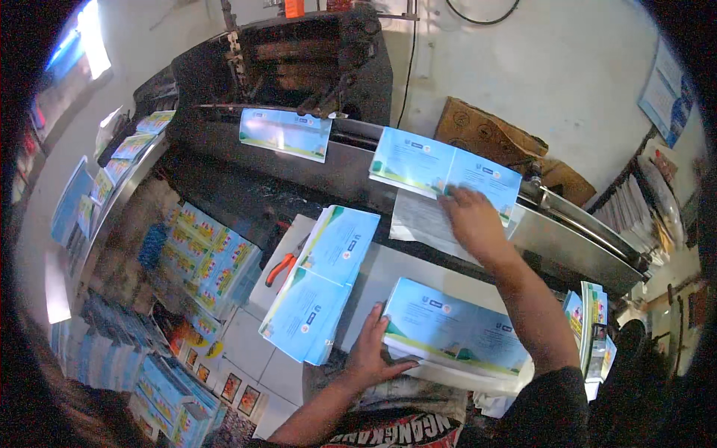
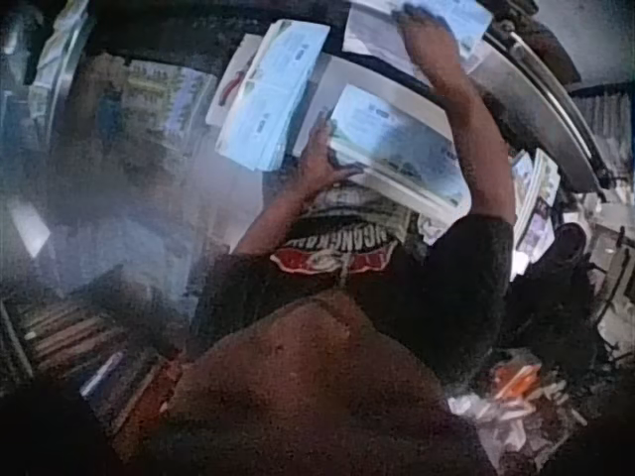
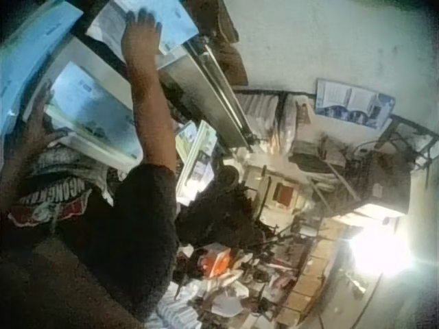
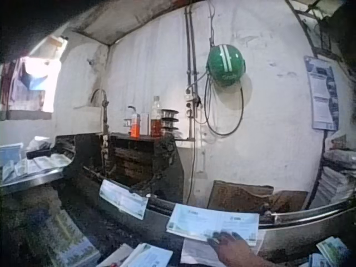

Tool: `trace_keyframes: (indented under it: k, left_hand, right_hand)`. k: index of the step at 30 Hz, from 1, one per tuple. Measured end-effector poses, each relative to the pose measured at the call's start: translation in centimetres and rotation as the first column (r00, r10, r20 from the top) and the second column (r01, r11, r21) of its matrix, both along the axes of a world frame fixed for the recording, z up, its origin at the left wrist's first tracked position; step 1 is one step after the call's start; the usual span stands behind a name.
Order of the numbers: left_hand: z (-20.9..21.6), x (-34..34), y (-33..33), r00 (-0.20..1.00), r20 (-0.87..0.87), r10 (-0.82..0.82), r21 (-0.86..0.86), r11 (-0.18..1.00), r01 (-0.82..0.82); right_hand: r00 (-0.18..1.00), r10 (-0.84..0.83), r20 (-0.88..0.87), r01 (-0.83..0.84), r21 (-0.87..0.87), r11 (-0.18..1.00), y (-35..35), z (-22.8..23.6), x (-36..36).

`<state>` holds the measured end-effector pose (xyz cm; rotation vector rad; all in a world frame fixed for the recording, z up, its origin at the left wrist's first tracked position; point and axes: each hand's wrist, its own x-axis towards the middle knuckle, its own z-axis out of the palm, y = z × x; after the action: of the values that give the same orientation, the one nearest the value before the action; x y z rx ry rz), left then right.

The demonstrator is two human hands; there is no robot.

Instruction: The person folds paper sheets, inserts them into booklet covers, and aligns and stacks the assembled booklets by hand.

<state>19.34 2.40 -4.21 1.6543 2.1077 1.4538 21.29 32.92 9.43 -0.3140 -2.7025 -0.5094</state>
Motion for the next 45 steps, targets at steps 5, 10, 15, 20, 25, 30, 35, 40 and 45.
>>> trace_keyframes:
  k: [5, 10, 15, 20, 25, 30, 35, 40, 45]
  left_hand:
    - [-0.6, -0.6, -1.3, 0.997, 0.070, -0.031, 0.074, 0.997, 0.026]
    - [-0.1, -0.4, -0.5, 0.983, 0.174, -0.058, 0.144, 0.989, 0.033]
    - [-0.9, -1.1, -1.4, 0.967, 0.196, -0.162, 0.202, 0.972, 0.122]
    - [-2.0, -0.9, -1.0, 0.971, 0.198, -0.132, 0.227, 0.970, 0.086]
    - [-2.4, -0.4, -0.5, 0.998, 0.045, -0.038, 0.149, 0.988, 0.031]
    - [-1.1, -0.5, -0.8, 1.000, -0.021, -0.016, 0.111, 0.994, 0.018]
    - [-0.8, -0.7, -0.5, 1.000, 0.002, -0.004, 0.068, 0.998, 0.004]
    - [-3.3, -0.4, 0.4, 0.996, 0.074, -0.048, -0.007, 0.999, 0.049]
    - [-1.1, -0.1, -1.0, 0.999, 0.020, 0.029, -0.009, 1.000, -0.029]
  right_hand:
    - [0.906, -0.050, 0.421, 0.247, -0.427, 0.870, -11.2, 0.0, 11.8]
    - [0.878, -0.103, 0.468, 0.249, -0.262, 0.932, -16.7, -2.3, 19.7]
    - [0.890, 0.074, 0.449, 0.233, -0.589, 0.774, -15.4, 1.1, 18.9]
    - [0.830, -0.055, 0.555, 0.449, -0.607, 0.656, -14.6, 5.5, 17.5]
    - [0.848, -0.392, 0.357, 0.527, -0.493, 0.692, -11.1, 9.3, 15.7]
    - [0.909, -0.368, -0.197, 0.314, -0.260, 0.913, 0.0, 12.6, 11.5]
    - [0.903, -0.148, -0.402, 0.137, -0.058, 0.989, 4.4, 10.2, -0.5]
    - [0.989, -0.140, -0.046, 0.135, -0.092, 0.987, 2.1, 0.5, -2.0]
    - [0.990, -0.048, 0.130, 0.091, -0.348, 0.933, -3.7, -1.4, 3.2]
